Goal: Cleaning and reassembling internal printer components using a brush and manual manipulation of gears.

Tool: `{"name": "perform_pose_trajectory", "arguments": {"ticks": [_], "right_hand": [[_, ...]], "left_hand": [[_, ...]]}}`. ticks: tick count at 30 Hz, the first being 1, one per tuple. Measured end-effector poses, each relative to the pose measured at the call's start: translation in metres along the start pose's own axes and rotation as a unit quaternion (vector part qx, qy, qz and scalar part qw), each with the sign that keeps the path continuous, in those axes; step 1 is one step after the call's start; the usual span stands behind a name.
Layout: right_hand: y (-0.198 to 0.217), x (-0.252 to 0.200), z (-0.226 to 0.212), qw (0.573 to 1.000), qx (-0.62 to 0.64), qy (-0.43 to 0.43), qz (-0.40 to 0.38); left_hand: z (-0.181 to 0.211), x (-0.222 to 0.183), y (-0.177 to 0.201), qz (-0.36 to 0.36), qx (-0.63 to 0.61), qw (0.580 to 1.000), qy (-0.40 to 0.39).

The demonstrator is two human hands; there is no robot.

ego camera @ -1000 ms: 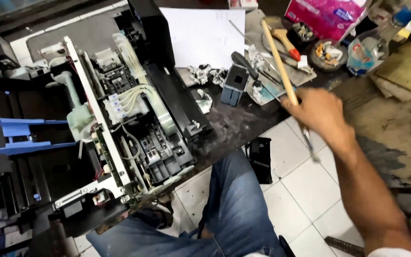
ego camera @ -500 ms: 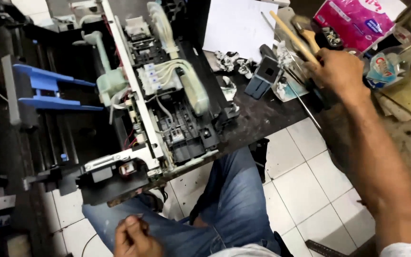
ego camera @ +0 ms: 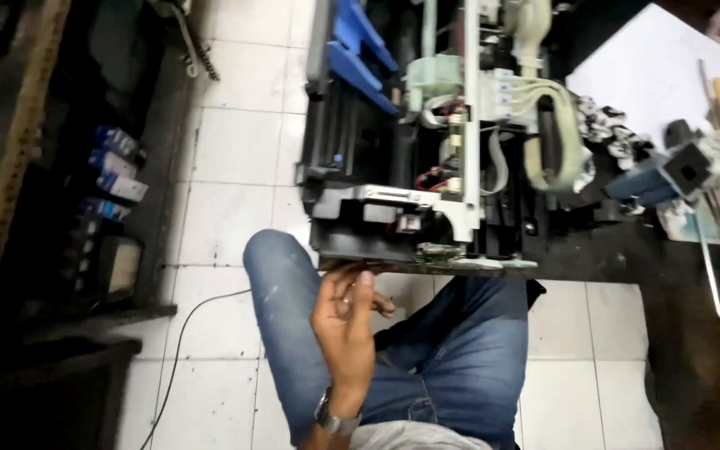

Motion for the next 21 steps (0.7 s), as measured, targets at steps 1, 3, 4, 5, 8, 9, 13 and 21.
{"name": "perform_pose_trajectory", "arguments": {"ticks": [1,3,4,5,8,9,13,21], "right_hand": [[-0.003,-0.02,-0.031,0.999,0.036,-0.009,0.038],[-0.007,-0.046,-0.085,0.994,0.058,-0.027,0.089],[-0.02,-0.05,-0.1,0.984,0.133,-0.084,0.079],[-0.034,-0.053,-0.116,0.966,0.207,-0.138,0.07],[-0.064,-0.044,-0.143,0.915,0.332,-0.225,0.044],[-0.062,-0.033,-0.149,0.913,0.333,-0.228,0.05],[-0.06,0.003,-0.172,0.956,0.27,-0.116,0.008],[-0.065,0.016,-0.156,0.945,0.327,-0.029,0.017]], "left_hand": [[-0.002,0.001,0.0,0.0,-0.014,1.0,0.015],[-0.003,0.004,-0.005,-0.02,-0.03,0.999,0.036],[-0.004,0.003,-0.005,-0.015,-0.063,0.997,0.051],[-0.005,0.003,-0.005,-0.009,-0.096,0.993,0.068],[0.008,0.001,-0.008,0.006,-0.096,0.991,0.095],[0.004,0.003,-0.01,0.0,-0.093,0.991,0.094],[0.001,0.012,-0.011,0.005,-0.137,0.988,0.068],[0.002,0.01,-0.009,-0.002,-0.138,0.99,0.006]]}}
Point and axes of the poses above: each hand's wrist, its own x-axis towards the middle knuckle, its own y-axis out of the back of the hand, z = x × y, the point moved 6 cm from there along x, towards the middle knuckle, and after that the axes turned 3 degrees about -z, right-handed, at the moved point
